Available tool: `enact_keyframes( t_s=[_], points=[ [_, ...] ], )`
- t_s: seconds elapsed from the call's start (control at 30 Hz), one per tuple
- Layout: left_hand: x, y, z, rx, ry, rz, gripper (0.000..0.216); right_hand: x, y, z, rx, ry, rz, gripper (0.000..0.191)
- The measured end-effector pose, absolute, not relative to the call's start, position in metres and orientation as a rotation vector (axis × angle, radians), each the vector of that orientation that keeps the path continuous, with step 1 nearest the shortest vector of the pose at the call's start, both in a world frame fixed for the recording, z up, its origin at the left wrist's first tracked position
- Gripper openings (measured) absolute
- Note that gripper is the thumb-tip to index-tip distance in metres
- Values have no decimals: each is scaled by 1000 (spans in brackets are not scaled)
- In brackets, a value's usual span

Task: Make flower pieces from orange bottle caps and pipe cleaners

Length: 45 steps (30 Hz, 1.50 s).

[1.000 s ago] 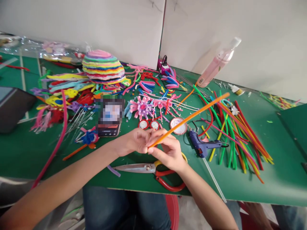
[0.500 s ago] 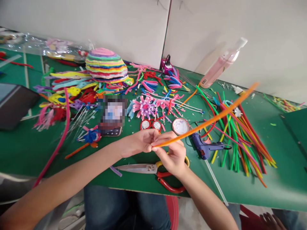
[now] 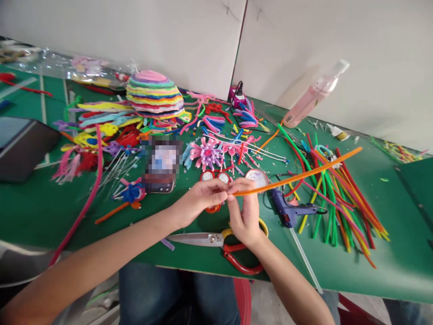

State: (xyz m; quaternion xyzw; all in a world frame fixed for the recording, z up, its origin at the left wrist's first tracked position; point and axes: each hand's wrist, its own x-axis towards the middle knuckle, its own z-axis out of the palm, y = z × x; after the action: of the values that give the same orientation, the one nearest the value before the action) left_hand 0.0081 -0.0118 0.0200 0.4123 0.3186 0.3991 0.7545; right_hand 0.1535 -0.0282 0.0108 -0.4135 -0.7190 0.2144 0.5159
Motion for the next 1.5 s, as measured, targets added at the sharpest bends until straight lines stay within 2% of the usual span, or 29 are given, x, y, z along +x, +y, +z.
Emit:
enact_keyframes(
  t_s=[0.3, 0.63, 1.5],
  points=[
    [11, -17, 21, 906, 709, 1048, 23, 158, -27, 11, -930, -1593, 571, 15],
    [9, -16, 21, 941, 777, 1047, 18, 158, -28, 10, -905, -1576, 679, 22],
    [9, -14, 18, 919, 792, 1008, 18, 158, -26, 14, -943, -1594, 714, 18]
  ],
)
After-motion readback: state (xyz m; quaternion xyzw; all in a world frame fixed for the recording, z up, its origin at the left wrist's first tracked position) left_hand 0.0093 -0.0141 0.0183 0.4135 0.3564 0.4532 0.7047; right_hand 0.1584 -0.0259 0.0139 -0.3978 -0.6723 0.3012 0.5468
